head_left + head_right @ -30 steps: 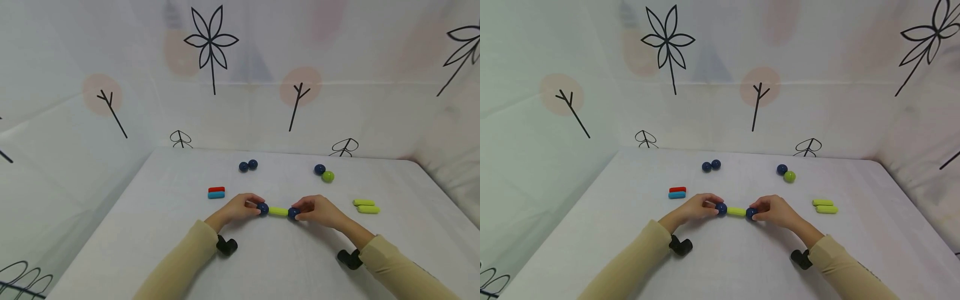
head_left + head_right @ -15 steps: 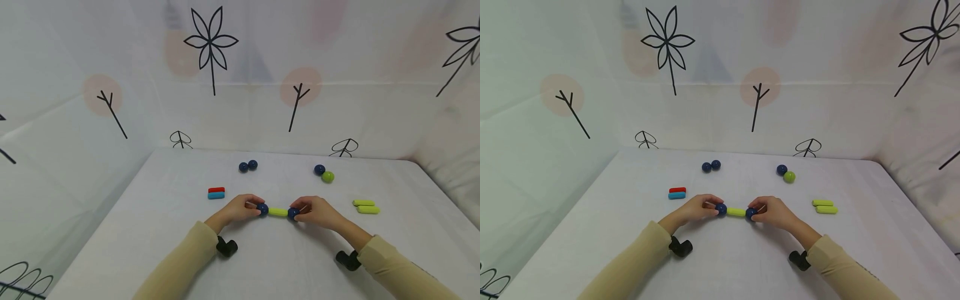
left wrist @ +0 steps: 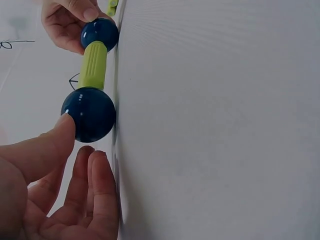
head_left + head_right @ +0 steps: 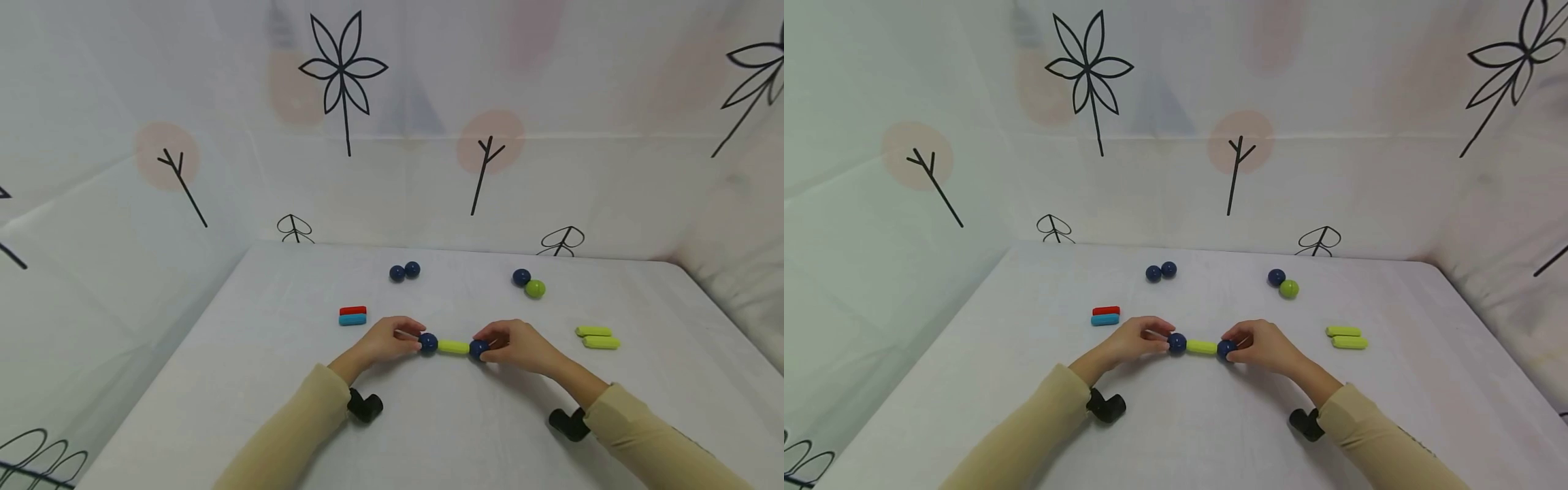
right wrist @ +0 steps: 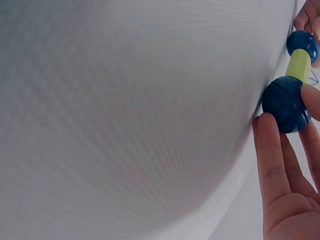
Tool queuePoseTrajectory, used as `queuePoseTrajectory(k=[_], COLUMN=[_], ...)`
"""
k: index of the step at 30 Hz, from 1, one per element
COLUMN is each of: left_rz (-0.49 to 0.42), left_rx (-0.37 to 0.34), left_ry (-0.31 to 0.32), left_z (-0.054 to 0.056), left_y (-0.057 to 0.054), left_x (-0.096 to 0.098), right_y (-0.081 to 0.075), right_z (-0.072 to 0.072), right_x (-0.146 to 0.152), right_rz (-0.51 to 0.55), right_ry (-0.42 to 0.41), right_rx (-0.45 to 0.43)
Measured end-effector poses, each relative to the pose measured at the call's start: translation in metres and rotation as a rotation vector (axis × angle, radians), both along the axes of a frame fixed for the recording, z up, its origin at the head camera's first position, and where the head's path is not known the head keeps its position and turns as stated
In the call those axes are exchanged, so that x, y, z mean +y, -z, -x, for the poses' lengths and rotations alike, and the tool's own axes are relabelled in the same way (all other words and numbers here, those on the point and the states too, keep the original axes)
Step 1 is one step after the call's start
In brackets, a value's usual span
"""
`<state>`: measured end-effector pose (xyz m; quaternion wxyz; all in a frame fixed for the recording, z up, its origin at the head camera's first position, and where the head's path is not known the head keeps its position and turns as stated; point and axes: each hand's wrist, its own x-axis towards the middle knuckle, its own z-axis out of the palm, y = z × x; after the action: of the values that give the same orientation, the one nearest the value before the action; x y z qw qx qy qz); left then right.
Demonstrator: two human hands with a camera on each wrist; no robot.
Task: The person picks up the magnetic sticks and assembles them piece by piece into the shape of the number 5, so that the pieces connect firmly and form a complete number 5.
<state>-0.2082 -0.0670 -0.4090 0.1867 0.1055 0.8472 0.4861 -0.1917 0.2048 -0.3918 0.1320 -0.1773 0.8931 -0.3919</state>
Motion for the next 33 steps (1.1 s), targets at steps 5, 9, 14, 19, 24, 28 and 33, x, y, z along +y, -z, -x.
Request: queuePoseTrajectory(k=[5, 9, 14, 19, 24, 28, 33], left_rz=[0.008, 0.005, 0.004, 0.029, 0.048, 0.054, 0.07], left_rx=[0.027, 0.044, 0.056, 0.108, 0.172, 0.216, 0.269], left_ry=[-0.012, -0.032, -0.079, -0.108, -0.137, -0.157, -0.186], left_z=[-0.002, -0.001, -0.001, 0.0, 0.001, 0.003, 0.005], left_y=[-0.002, -0.004, -0.008, -0.01, -0.008, -0.007, -0.005], left_x=[-0.01, -0.021, -0.036, -0.049, -0.057, -0.064, -0.074], right_y=[0.0, 0.0, 0.0, 0.0, -0.001, -0.002, 0.0], right_z=[0.0, 0.0, 0.0, 0.0, -0.001, -0.001, 0.0], right_x=[0.0, 0.001, 0.001, 0.001, 0.0, 0.0, 0.001], right_rz=[-0.003, -0.004, -0.002, 0.001, 0.003, 0.004, 0.0], right_ry=[-0.002, -0.005, -0.009, -0.01, -0.006, -0.001, 0.0], right_rx=[0.0, -0.002, -0.002, 0.0, -0.006, -0.007, -0.008])
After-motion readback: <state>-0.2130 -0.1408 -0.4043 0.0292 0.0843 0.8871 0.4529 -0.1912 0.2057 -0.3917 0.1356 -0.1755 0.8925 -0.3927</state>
